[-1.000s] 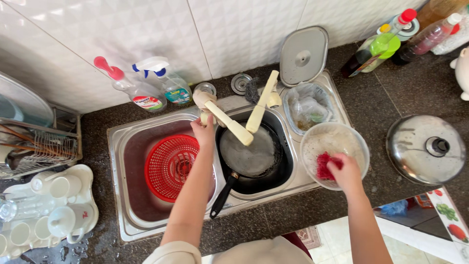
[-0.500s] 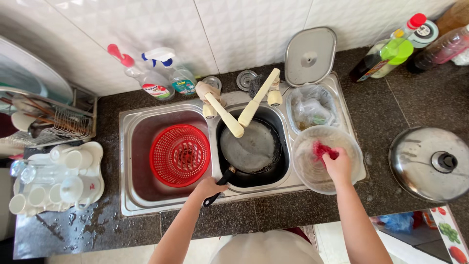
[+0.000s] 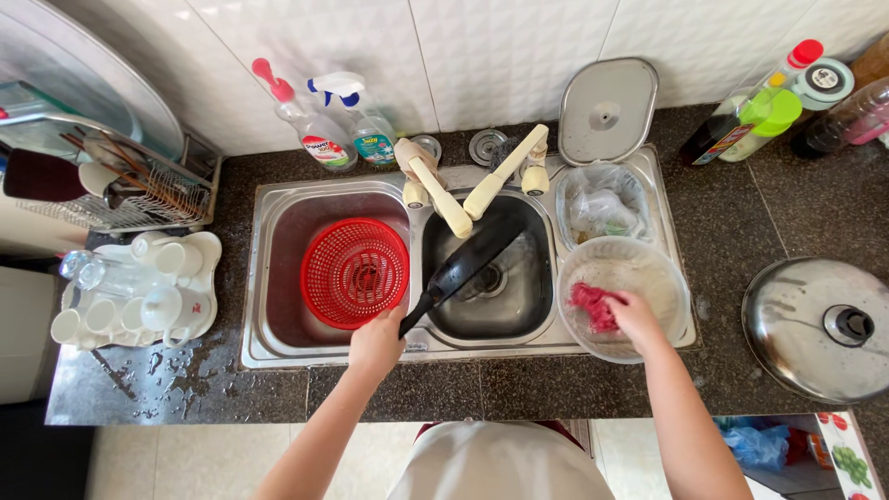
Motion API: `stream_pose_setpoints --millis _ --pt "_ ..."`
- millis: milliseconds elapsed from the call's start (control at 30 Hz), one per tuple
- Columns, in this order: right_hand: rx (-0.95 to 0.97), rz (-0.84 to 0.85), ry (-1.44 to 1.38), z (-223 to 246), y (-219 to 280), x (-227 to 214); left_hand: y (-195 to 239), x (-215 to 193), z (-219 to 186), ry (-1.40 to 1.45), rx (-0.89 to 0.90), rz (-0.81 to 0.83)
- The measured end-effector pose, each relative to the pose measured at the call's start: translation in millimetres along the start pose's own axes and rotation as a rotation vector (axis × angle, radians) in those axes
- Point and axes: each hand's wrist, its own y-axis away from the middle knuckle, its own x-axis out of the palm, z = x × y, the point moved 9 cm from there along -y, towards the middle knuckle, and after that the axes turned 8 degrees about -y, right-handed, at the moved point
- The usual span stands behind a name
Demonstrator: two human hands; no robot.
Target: The person washes a small pot and a frying pan in a kitchen sink. They rinse the pot, then scrub and rinse the frying pan using a red scouring pad and running water.
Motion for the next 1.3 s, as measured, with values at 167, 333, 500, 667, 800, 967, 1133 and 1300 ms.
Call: stream_pose_setpoints --millis 167,333,500,667,800,967,1133,1300 --pt "-0.361 -0.400 0.449 69 39 -32 30 -42 -3 -0.143 0.109 -0.194" --pt "-0.340 -0.309 0.895 77 49 22 42 -49 -4 -0.101 0.115 -0.174" --pt "-0.392 -0.024 0.562 37 25 58 37 -32 11 0.075 -0.015 -0.026" --pt "0.112 0.123 -0.269 1 9 35 18 -7 15 0.242 -0.034 0.105" --pt "-0.620 -0.485 0.597 89 62 4 -3 21 16 0.390 -0.048 0.238" --pt "-0.493 -0.216 1.002 77 56 56 -35 60 24 0.287 -0.046 0.352" --pt "-0.310 0.012 0.372 55 15 57 -55 76 39 0.026 -0.041 0.224" --pt "-0.607 -0.444 0.831 77 34 40 -60 79 25 -0.095 -0.058 0.082"
